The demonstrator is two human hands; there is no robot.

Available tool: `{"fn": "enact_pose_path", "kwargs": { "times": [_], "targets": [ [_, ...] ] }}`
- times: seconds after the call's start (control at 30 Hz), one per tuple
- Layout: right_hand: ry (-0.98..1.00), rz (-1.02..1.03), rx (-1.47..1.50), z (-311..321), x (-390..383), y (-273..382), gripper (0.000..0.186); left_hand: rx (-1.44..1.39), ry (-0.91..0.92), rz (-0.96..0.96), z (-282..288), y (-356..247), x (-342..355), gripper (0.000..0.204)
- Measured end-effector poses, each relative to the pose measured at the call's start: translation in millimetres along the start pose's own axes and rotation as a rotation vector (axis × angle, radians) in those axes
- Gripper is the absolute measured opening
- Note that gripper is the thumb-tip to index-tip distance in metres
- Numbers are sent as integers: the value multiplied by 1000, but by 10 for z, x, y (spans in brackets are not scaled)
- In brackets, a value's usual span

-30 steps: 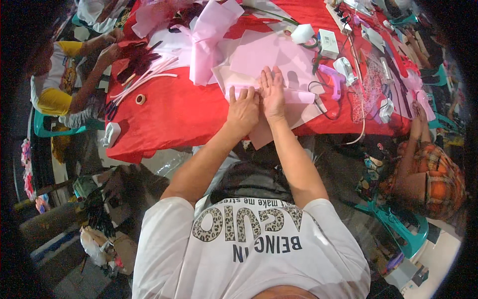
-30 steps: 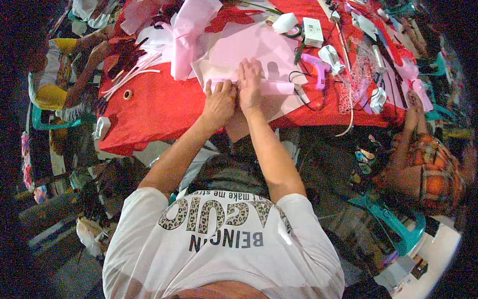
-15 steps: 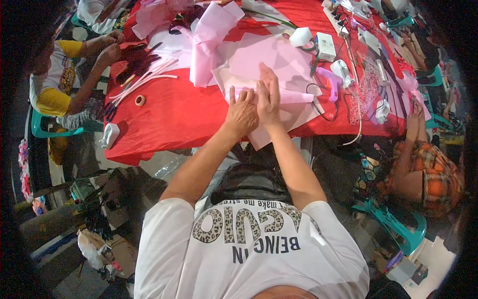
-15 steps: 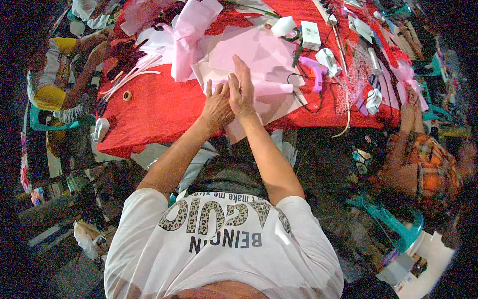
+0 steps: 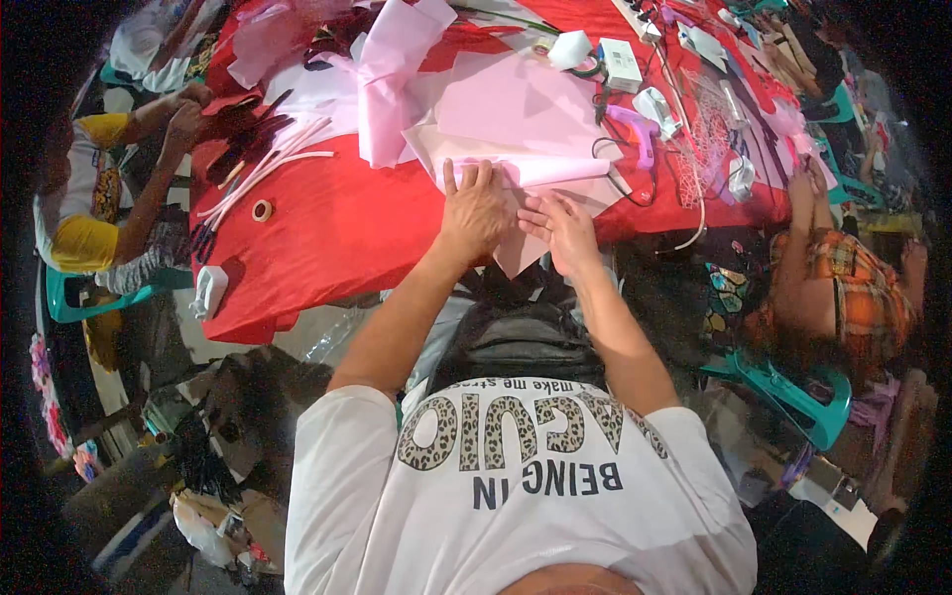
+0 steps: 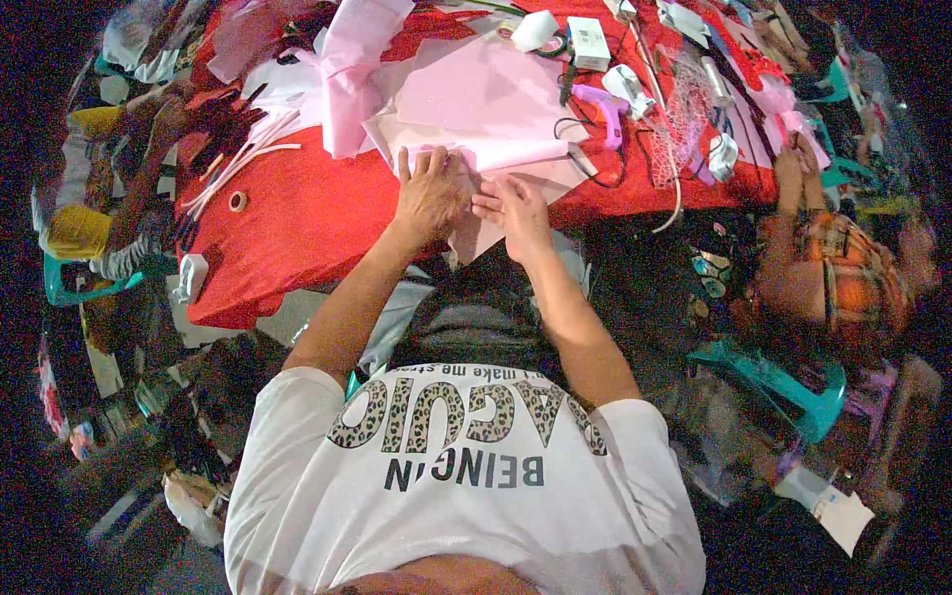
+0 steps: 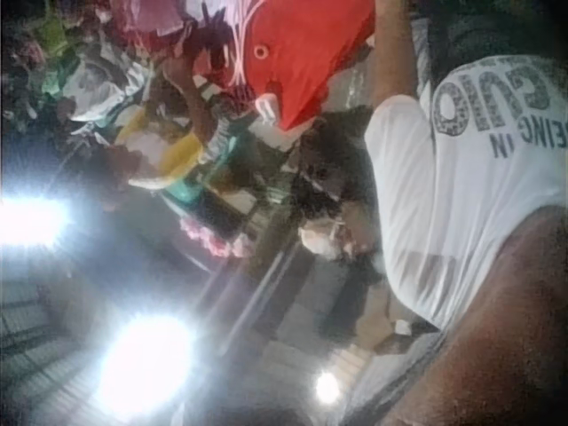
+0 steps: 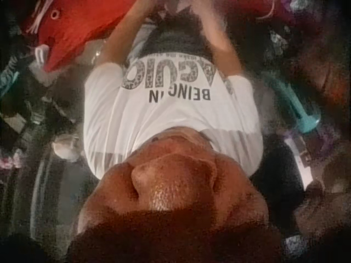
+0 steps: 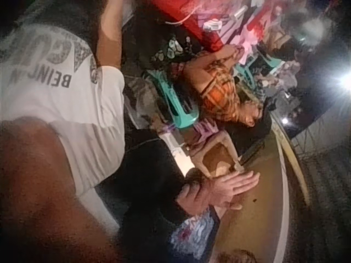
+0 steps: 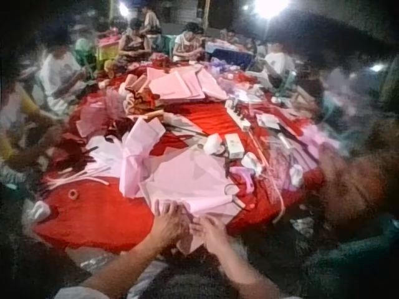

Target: The person folds and wraps sheets of pink paper around a bundle of materials on a red-covered table. They use their hands to smooth the paper and secure the folds.

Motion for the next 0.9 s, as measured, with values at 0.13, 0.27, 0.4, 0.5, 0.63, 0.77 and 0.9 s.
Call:
{"fn": "enact_pose_path", "kwargs": {
  "times": [0.13,0.27,0.4,0.5,0.63,0.77,0.9],
  "targets": [
    [-1,-70,-15,6,96,-1,24,-43,-47,-5,-10,-20,-2,54],
    [-182,37,-323,-164,27,46,20,-67,-103,3,-1,6,-57,52],
    [-341,703,-1082,-348,59,259,17,-38,-68,10,29,5,-45,48],
    [-325,918,-1433,-610,106,514,18,-26,-5,24,20,3,-48,48],
    [-325,796,-1756,-615,481,653,20,-65,-65,23,16,-16,-27,46],
    [-249,547,-1906,-660,664,749,24,13,-40,8,-57,11,-47,45],
    [-202,468,-1951,-678,746,791,26,-8,-11,8,-91,4,-43,46]
  ]
}}
Point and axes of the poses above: each hand's wrist, its own x-axis towards the middle knuckle, its own z-axis out of the back of the hand, y = z × x, the point moved 3 cm from there along x, towards the middle knuckle, and after that the axes turned 14 degrees about -z, right-handed, at the moved point
